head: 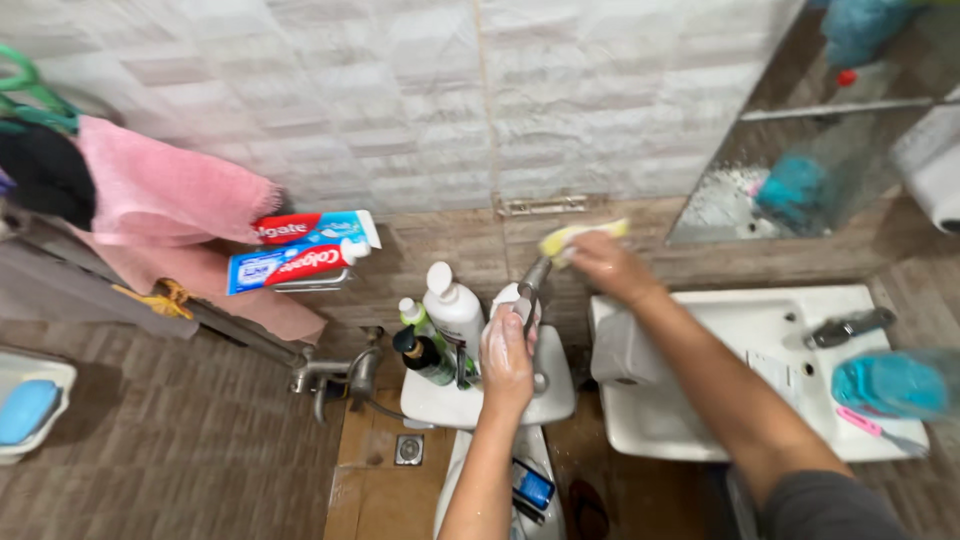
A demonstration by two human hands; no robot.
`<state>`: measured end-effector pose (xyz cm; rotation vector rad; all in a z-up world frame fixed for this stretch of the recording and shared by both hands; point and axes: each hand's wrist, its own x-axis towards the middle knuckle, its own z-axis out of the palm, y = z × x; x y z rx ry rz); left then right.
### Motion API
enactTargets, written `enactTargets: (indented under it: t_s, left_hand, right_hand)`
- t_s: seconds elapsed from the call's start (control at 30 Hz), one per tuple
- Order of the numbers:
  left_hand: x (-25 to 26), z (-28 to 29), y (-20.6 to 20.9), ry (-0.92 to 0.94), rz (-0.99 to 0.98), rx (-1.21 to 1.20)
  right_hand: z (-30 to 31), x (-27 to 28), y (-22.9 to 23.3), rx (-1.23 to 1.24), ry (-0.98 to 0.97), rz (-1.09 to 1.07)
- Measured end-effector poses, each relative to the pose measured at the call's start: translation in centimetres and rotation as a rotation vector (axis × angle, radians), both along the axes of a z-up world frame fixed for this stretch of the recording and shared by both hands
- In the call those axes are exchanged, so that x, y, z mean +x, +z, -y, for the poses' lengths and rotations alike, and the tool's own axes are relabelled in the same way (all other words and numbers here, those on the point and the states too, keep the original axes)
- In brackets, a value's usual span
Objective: The person cleans a plastic bathroom rack by rinsing it with a sprayer and wiping the rack and the wall with a sponge.
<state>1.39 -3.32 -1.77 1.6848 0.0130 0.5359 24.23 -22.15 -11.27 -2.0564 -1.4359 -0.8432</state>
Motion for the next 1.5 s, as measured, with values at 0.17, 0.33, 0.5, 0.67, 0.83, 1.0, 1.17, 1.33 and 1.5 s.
enactTargets:
  t_s: [0.17, 0.33, 0.5, 0.67, 0.83, 1.0, 1.17, 1.33, 1.5]
  left_hand:
    - [0.4, 0.8, 0.3, -0.011, 0.001, -0.003]
    - [0.9, 1.6, 0.0, -0.037, 0.004, -0.055]
    - [1.0, 1.8, -0.2, -0.017, -0.02, -0.002]
    - [1.7, 3.3, -0.4, -0.039, -0.022, -0.01]
    - [2.4, 4.8, 0.4, -0.082, 0.02, 0.001]
    - [1.8, 3.7, 1.0, -0.043, 0.031, -0.03]
    - [3.0, 3.2, 1.2, -0.042, 0.085, -0.123]
    - [3.7, 3.0, 2.4, -0.027, 0.093, -0.132]
    - [2.9, 1.4, 4.0, -0.034, 0.103, -0.137]
  right_hand:
    - [1.6, 1.6, 9.4, 0.288, -0.304, 0.277]
    - [0.2, 1.9, 11.4, 0.462, -0.365, 0.34]
    - [2.7, -0.3, 2.0, 0.155, -0.199, 0.188]
    - [3.0, 1.7, 3.7, 0.281, -0.289, 0.205]
    - [1.7, -0.4, -0.1, 0.241, -0.339, 0.184]
    - [1.2, 0.9, 8.8, 0.386, -0.484, 0.262]
    - [-7.1, 3.4, 19.2, 0.66, -0.608, 0.349]
    - [-5.5, 0.1, 13.1, 0.176, -0.064, 0.325]
    - [-1.8, 1.5, 20.7, 0.569, -0.53, 0.372]
